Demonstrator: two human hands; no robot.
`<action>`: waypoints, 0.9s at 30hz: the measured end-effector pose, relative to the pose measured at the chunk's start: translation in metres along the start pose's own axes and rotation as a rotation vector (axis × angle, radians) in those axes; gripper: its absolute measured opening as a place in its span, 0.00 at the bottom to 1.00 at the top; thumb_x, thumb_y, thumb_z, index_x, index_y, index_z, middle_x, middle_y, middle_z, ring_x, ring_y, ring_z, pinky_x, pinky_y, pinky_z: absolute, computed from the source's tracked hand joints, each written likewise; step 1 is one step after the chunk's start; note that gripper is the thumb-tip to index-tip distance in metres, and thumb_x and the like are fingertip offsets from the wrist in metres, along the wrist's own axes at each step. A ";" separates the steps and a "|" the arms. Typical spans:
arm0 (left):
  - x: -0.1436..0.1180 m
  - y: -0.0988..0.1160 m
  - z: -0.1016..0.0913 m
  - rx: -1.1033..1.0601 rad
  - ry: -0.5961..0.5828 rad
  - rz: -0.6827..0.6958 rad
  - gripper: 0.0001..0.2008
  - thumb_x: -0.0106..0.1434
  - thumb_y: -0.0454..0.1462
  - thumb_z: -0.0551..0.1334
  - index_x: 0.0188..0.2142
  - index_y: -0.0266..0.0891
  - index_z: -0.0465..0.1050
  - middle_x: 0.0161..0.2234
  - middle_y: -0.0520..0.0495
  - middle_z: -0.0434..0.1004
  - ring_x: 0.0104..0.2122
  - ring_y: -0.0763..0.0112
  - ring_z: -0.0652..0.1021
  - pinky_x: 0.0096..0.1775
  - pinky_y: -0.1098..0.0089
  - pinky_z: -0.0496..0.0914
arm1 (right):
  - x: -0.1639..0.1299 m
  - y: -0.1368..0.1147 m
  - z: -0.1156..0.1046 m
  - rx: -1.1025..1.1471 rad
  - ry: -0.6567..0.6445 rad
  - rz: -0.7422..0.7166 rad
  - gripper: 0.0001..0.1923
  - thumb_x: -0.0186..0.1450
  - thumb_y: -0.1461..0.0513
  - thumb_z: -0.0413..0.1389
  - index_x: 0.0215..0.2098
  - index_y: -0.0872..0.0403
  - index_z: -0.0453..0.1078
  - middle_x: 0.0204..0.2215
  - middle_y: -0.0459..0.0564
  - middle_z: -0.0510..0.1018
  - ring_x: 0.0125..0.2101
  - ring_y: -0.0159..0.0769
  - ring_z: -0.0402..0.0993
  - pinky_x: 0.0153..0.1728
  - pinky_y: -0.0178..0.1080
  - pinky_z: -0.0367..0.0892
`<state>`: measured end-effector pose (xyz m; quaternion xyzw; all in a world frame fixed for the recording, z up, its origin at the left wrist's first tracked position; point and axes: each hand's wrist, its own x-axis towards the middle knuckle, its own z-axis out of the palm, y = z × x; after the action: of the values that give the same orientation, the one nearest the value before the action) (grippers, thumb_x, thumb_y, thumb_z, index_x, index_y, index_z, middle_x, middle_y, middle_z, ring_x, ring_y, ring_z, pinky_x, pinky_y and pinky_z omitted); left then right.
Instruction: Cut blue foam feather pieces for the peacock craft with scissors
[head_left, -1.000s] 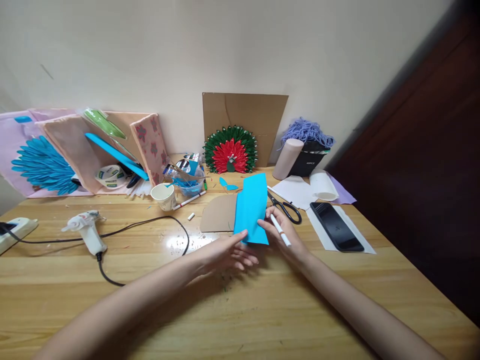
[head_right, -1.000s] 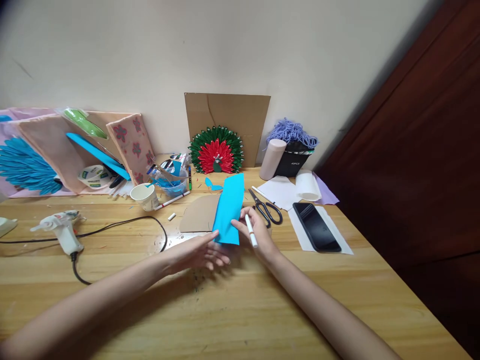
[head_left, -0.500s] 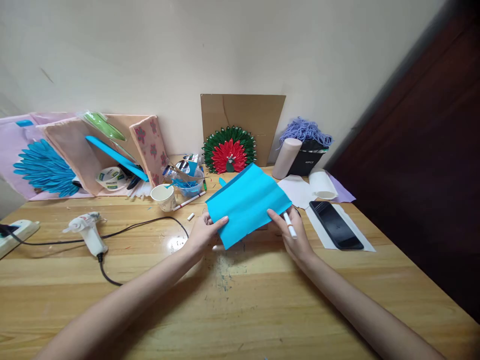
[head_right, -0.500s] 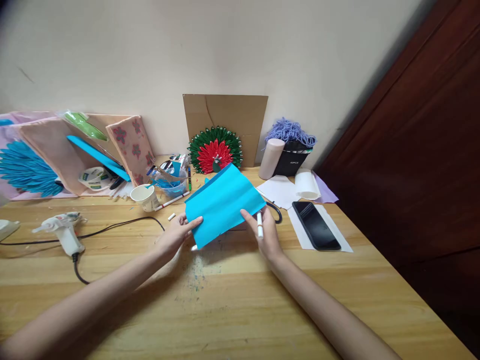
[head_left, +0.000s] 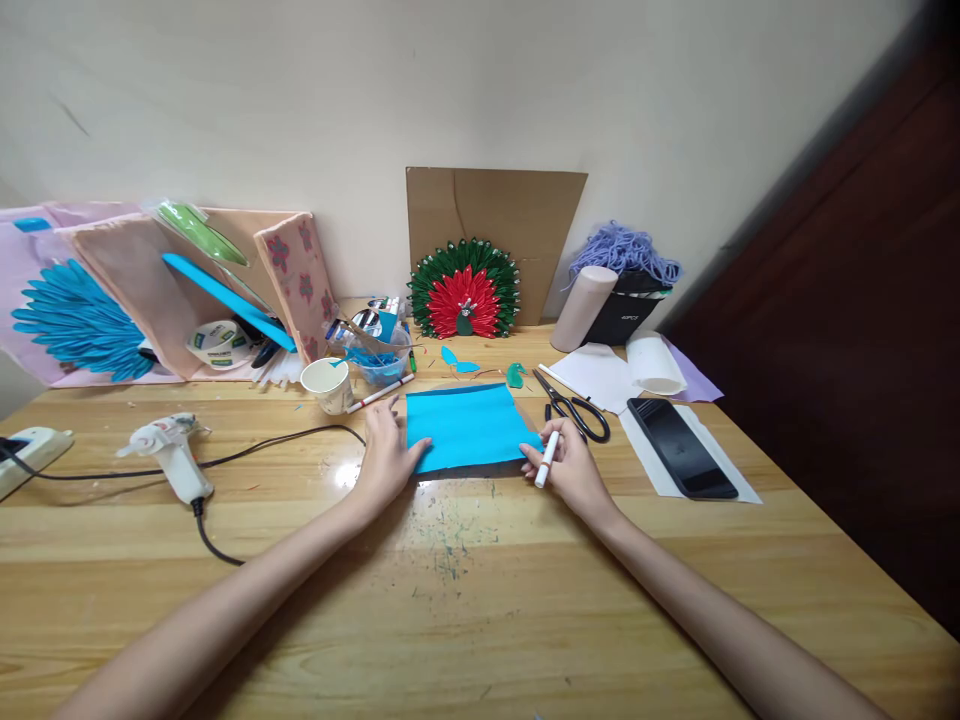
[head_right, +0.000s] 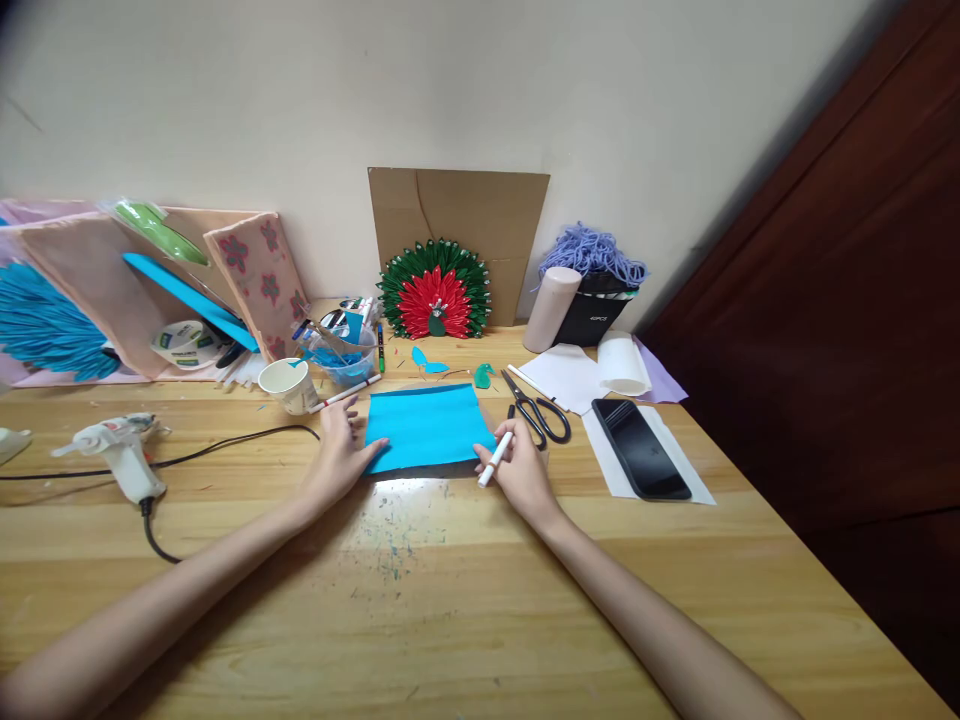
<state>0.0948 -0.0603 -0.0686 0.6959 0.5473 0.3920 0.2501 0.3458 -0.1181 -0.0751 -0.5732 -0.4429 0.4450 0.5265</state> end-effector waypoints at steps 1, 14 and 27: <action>-0.003 0.003 -0.001 0.091 -0.008 0.111 0.30 0.53 0.37 0.65 0.54 0.38 0.57 0.53 0.38 0.59 0.53 0.56 0.66 0.52 0.51 0.64 | 0.000 0.002 0.000 -0.016 -0.016 0.004 0.25 0.48 0.52 0.65 0.32 0.49 0.53 0.22 0.36 0.65 0.19 0.32 0.73 0.17 0.33 0.67; -0.006 0.042 0.024 0.252 -0.611 0.621 0.14 0.67 0.38 0.50 0.49 0.40 0.68 0.54 0.45 0.68 0.53 0.65 0.67 0.53 0.63 0.63 | -0.003 -0.003 -0.011 -0.443 -0.242 -0.058 0.12 0.60 0.55 0.55 0.30 0.50 0.56 0.21 0.39 0.62 0.23 0.32 0.63 0.24 0.33 0.58; -0.024 0.043 0.025 0.378 -0.830 0.746 0.26 0.67 0.50 0.45 0.60 0.43 0.56 0.62 0.44 0.55 0.59 0.56 0.61 0.57 0.54 0.56 | 0.001 -0.011 -0.026 -0.126 -0.224 -0.084 0.16 0.68 0.51 0.40 0.37 0.51 0.63 0.18 0.41 0.62 0.19 0.30 0.56 0.21 0.33 0.53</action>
<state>0.1377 -0.0936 -0.0557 0.9692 0.1821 0.0438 0.1601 0.3708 -0.1219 -0.0631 -0.5326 -0.5496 0.4552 0.4550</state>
